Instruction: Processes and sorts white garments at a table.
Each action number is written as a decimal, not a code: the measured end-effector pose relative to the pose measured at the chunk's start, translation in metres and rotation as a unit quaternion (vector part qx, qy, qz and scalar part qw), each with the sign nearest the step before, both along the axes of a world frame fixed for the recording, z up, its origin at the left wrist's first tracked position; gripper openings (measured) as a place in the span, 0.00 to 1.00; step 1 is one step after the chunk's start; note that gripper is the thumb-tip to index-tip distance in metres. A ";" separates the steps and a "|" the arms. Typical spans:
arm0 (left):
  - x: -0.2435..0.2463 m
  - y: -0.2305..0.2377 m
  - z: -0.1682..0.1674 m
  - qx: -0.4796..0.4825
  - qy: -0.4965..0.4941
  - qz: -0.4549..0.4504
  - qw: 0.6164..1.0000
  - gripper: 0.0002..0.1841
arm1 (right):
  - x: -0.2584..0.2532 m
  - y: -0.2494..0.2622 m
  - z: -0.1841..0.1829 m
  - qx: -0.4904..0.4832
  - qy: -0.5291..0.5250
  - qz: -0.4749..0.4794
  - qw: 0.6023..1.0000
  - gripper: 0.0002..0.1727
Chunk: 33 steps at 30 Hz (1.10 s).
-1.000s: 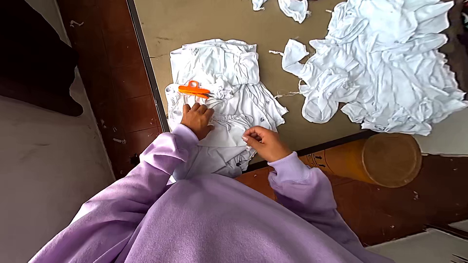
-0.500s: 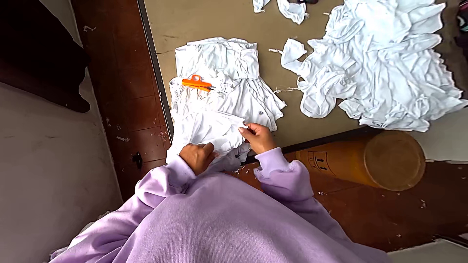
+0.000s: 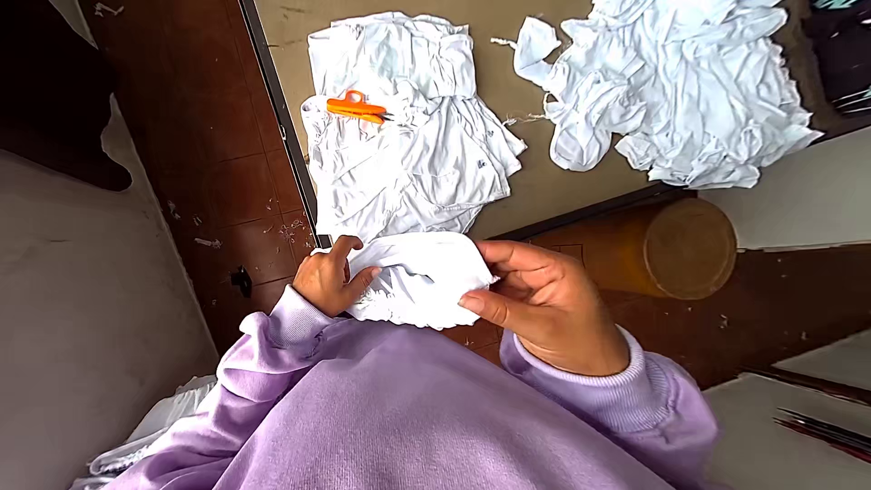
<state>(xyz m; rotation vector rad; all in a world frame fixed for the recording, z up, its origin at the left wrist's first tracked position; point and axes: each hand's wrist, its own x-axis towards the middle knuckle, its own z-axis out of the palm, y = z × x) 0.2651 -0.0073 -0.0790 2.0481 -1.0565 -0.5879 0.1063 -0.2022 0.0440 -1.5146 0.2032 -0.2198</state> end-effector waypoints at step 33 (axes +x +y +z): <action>-0.293 0.080 0.078 -0.498 0.548 0.303 0.600 0.29 | -0.133 0.106 -0.134 0.104 0.289 0.281 0.909 0.12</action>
